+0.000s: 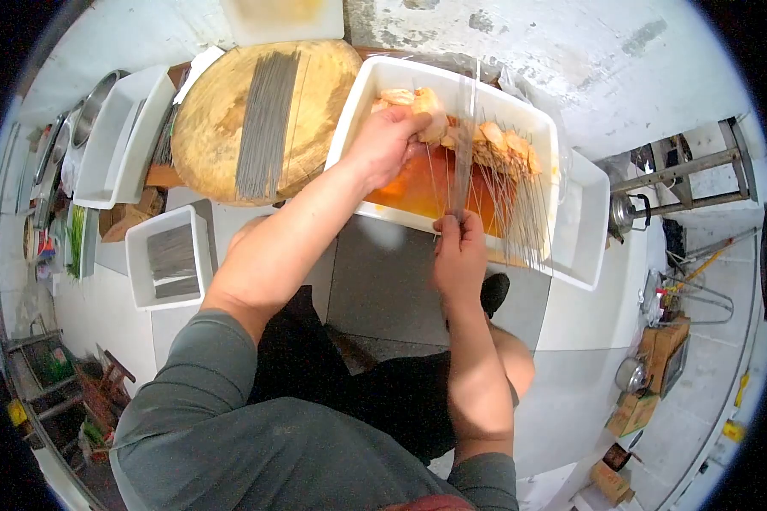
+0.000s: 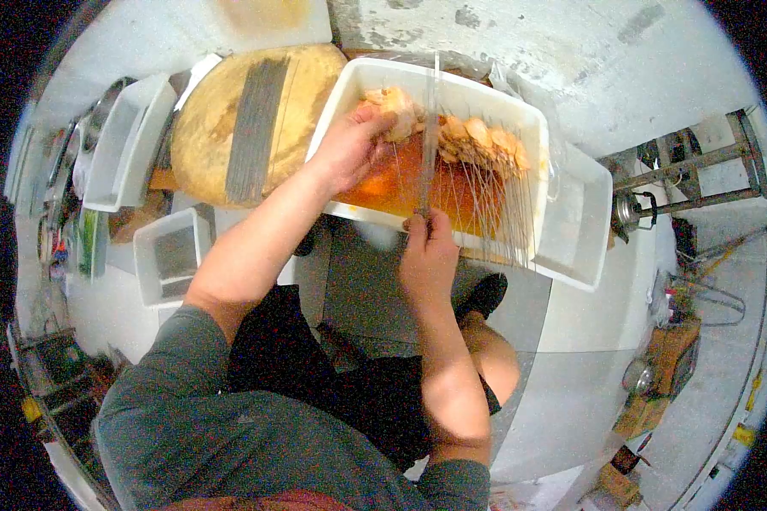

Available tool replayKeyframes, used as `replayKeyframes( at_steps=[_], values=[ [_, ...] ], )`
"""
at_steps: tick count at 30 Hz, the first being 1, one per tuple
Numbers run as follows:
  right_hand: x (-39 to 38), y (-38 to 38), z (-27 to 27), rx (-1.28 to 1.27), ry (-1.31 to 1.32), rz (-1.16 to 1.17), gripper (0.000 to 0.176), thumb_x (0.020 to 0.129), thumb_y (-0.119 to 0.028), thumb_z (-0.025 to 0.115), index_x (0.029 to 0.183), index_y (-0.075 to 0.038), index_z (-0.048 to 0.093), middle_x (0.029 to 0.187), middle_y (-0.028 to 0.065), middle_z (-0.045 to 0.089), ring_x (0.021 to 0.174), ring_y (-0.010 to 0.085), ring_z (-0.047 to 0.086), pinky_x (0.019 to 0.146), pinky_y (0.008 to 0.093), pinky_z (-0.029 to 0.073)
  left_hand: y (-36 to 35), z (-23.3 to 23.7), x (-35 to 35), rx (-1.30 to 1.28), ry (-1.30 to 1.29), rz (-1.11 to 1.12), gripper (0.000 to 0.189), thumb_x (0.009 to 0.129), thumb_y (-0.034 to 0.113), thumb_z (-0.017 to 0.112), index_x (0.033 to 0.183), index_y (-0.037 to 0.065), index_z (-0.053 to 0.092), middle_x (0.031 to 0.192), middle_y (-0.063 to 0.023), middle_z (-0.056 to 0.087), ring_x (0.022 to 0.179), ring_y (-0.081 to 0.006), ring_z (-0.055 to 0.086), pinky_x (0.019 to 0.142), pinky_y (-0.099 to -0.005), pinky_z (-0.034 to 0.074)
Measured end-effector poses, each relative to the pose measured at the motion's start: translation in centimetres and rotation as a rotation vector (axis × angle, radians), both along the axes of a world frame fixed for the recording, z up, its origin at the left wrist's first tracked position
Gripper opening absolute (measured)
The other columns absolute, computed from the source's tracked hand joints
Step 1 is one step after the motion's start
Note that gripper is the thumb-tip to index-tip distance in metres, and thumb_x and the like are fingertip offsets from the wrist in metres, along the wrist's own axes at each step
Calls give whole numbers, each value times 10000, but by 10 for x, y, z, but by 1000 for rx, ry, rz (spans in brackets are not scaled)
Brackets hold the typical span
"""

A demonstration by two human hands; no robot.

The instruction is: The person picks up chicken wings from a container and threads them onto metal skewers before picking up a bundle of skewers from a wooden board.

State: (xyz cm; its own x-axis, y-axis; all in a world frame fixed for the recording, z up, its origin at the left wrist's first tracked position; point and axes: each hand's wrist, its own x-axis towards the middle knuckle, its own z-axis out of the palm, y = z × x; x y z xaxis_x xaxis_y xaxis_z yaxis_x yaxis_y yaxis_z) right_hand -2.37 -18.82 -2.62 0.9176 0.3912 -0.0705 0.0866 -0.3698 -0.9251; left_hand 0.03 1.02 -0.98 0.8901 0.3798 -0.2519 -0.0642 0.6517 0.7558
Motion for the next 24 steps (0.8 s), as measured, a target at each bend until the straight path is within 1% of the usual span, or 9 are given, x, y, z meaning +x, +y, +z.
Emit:
replayKeyframes(
  at_steps=[1, 5, 6, 9, 10, 13, 18, 21, 24],
  values=[
    [2, -1, 1, 4, -6, -19, 199, 948, -196, 476, 998, -22, 560, 789, 126, 649, 754, 285, 632, 704, 378, 480, 0, 4, -1, -26, 1, 13, 71, 903, 99, 579, 870, 37, 588, 782, -27, 603, 637, -84, 544, 529, -200, 419],
    [7, -9, 14, 48, 57, -70, 202, 950, -208, 497, 970, -17, 561, 698, 63, 573, 635, 170, 545, 605, 316, 445, 7, 12, -5, -47, 4, 81, 98, 903, 104, 576, 946, 18, 598, 863, -60, 636, 718, -133, 608, 581, -221, 475],
    [8, -10, 17, 131, 131, -44, 181, 951, -200, 507, 951, -29, 567, 676, 16, 532, 598, 102, 478, 553, 266, 402, 14, 8, -6, -30, 2, 46, 113, 903, 105, 577, 965, 14, 599, 882, -67, 641, 750, -145, 619, 600, -231, 486],
    [8, -13, 15, 224, 358, 90, 141, 949, -179, 512, 949, -51, 573, 674, -12, 525, 587, 71, 454, 530, 227, 363, 12, 2, -3, -8, 2, 53, 139, 903, 111, 581, 996, 11, 606, 915, -77, 652, 788, -147, 629, 612, -238, 489],
    [7, -12, 16, 261, 416, 106, 132, 948, -175, 516, 951, -58, 574, 672, -18, 519, 580, 67, 445, 520, 221, 352, 8, 4, -1, -6, 4, 75, 144, 903, 113, 582, 1002, 11, 608, 922, -78, 655, 791, -142, 628, 609, -236, 485],
    [4, -8, 21, 332, 561, 150, 113, 945, -169, 522, 960, -70, 576, 663, -29, 505, 555, 57, 423, 488, 209, 328, 10, -5, 3, -81, -70, 9, 146, 921, 139, 564, 1024, 39, 588, 986, -84, 648, 888, -188, 632, 782, -314, 529],
    [3, -6, 22, 319, 624, 152, 137, 957, -153, 500, 1029, -48, 553, 656, -21, 483, 484, 54, 384, 423, 195, 291, 9, -3, 1, 46, -6, -24, 164, 931, 135, 551, 1052, 32, 587, 1011, -94, 653, 915, -196, 637, 807, -322, 531],
    [2, -7, 20, 349, 609, 141, 122, 956, -193, 519, 963, -75, 551, 656, -28, 507, 505, 60, 415, 439, 207, 319, 8, -2, 1, 31, -20, -35, 171, 933, 132, 545, 1062, 29, 588, 1012, -93, 655, 920, -197, 639, 813, -318, 531],
    [1, -5, 22, 399, 643, 82, 82, 959, -163, 508, 945, -85, 532, 667, -8, 497, 484, 65, 394, 431, 202, 310, 8, 1, 0, 49, -24, -19, 179, 936, 134, 540, 1069, 23, 588, 1018, -96, 655, 931, -202, 640, 821, -323, 533]
  ],
)
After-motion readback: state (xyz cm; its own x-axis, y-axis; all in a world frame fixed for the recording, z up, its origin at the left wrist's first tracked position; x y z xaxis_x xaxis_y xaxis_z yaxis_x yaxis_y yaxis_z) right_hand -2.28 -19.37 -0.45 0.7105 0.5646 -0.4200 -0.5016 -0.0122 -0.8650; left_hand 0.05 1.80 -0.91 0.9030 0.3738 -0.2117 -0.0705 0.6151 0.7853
